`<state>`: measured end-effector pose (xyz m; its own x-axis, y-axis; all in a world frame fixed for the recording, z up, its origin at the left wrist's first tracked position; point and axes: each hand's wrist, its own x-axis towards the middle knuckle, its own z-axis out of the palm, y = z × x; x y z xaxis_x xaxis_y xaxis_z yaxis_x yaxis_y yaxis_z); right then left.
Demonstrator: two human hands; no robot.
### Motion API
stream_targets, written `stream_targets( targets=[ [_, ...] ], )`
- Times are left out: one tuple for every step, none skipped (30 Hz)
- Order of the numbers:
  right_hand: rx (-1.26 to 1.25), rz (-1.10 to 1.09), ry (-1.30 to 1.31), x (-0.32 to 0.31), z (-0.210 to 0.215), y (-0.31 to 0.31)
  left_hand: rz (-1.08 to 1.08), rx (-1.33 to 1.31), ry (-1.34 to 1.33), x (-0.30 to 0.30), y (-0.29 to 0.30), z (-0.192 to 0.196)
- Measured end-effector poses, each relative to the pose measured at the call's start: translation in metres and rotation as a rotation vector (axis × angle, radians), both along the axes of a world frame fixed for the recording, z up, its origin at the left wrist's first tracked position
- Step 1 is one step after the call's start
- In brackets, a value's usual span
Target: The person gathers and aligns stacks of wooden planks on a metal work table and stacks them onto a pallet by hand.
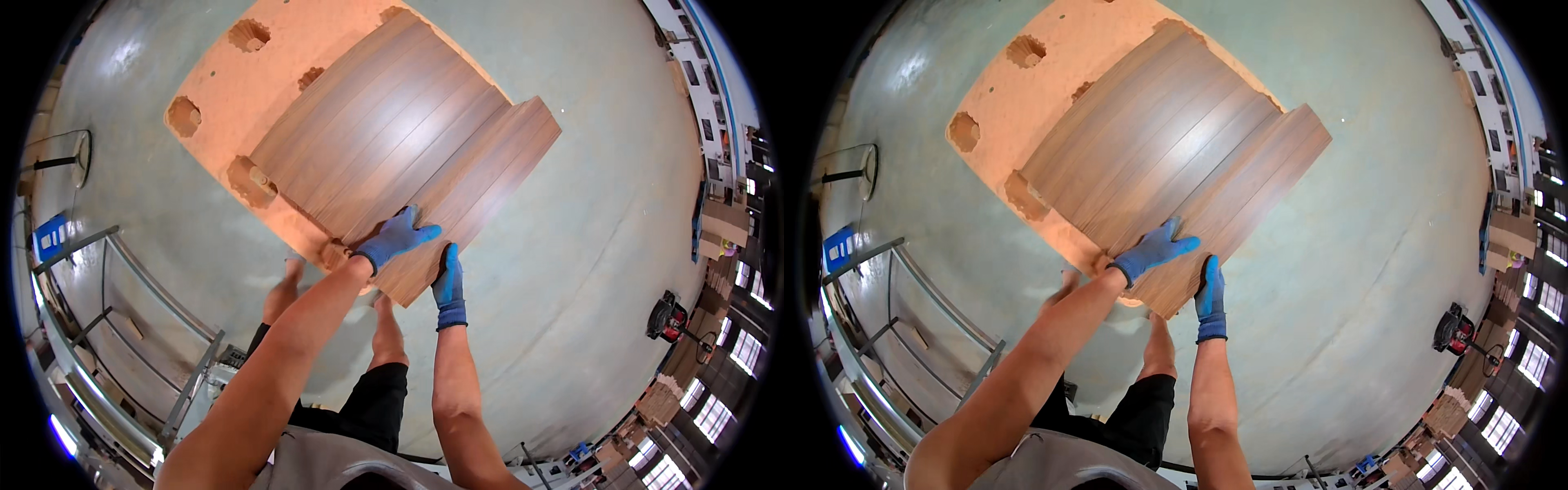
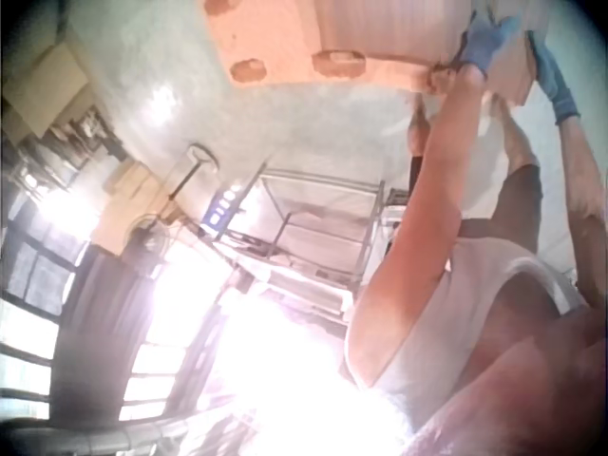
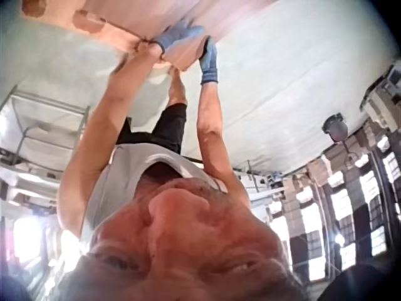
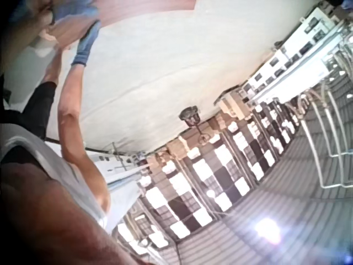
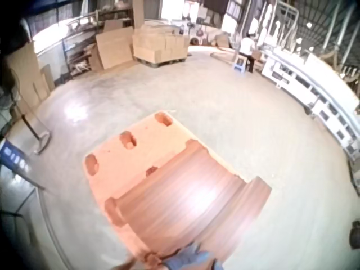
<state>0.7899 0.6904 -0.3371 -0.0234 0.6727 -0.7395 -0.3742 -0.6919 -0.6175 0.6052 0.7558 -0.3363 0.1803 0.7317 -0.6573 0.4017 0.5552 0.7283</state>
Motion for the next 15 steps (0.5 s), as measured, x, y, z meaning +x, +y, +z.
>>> stream_targets(
  targets=[
    [0.040, -0.033, 0.015, 0.008, 0.002, -0.001, 0.036, 0.012, -0.011, -0.005, -0.001, 0.005],
    [0.081, -0.064, 0.030, 0.016, 0.006, -0.002, 0.053, 0.022, -0.026, -0.015, -0.005, 0.010],
    [0.037, -0.054, -0.017, 0.037, 0.006, -0.007, 0.067, 0.036, -0.046, -0.023, -0.006, 0.017],
    [-0.051, -0.142, -0.131, 0.040, 0.011, -0.014, 0.127, 0.041, -0.046, -0.043, -0.013, 0.017],
    [-0.104, -0.193, -0.193, 0.036, 0.025, -0.026, 0.194, 0.030, -0.039, -0.066, -0.032, 0.016],
    [-0.155, -0.252, -0.265, 0.035, 0.044, -0.042, 0.201, 0.032, -0.071, -0.088, -0.051, 0.016],
    [-0.154, -0.257, -0.278, 0.038, 0.062, -0.061, 0.201, 0.036, -0.107, -0.110, -0.072, 0.017],
    [-0.210, -0.255, -0.282, 0.041, 0.078, -0.084, 0.293, 0.147, -0.132, -0.130, -0.097, 0.018],
    [-0.244, -0.246, -0.270, 0.035, 0.087, -0.092, 0.393, 0.282, -0.147, -0.157, -0.110, 0.014],
    [-0.241, -0.243, -0.268, 0.027, 0.098, -0.111, 0.482, 0.254, -0.124, -0.186, -0.139, 0.009],
    [-0.332, -0.189, -0.286, 0.019, 0.107, -0.130, 0.573, 0.226, -0.100, -0.216, -0.170, 0.006],
    [-0.424, -0.131, -0.300, 0.009, 0.112, -0.150, 0.440, 0.237, 0.046, -0.261, -0.203, 0.004],
    [-0.478, -0.055, -0.358, 0.004, 0.110, -0.173, 0.307, 0.250, 0.185, -0.298, -0.229, 0.008],
    [-0.530, 0.003, -0.436, 0.005, 0.110, -0.189, 0.653, -0.066, -0.062, -0.307, -0.246, 0.022],
    [-0.526, 0.063, -0.544, -0.011, 0.129, -0.201, 0.771, -0.079, -0.114, -0.315, -0.260, 0.042]
  ],
)
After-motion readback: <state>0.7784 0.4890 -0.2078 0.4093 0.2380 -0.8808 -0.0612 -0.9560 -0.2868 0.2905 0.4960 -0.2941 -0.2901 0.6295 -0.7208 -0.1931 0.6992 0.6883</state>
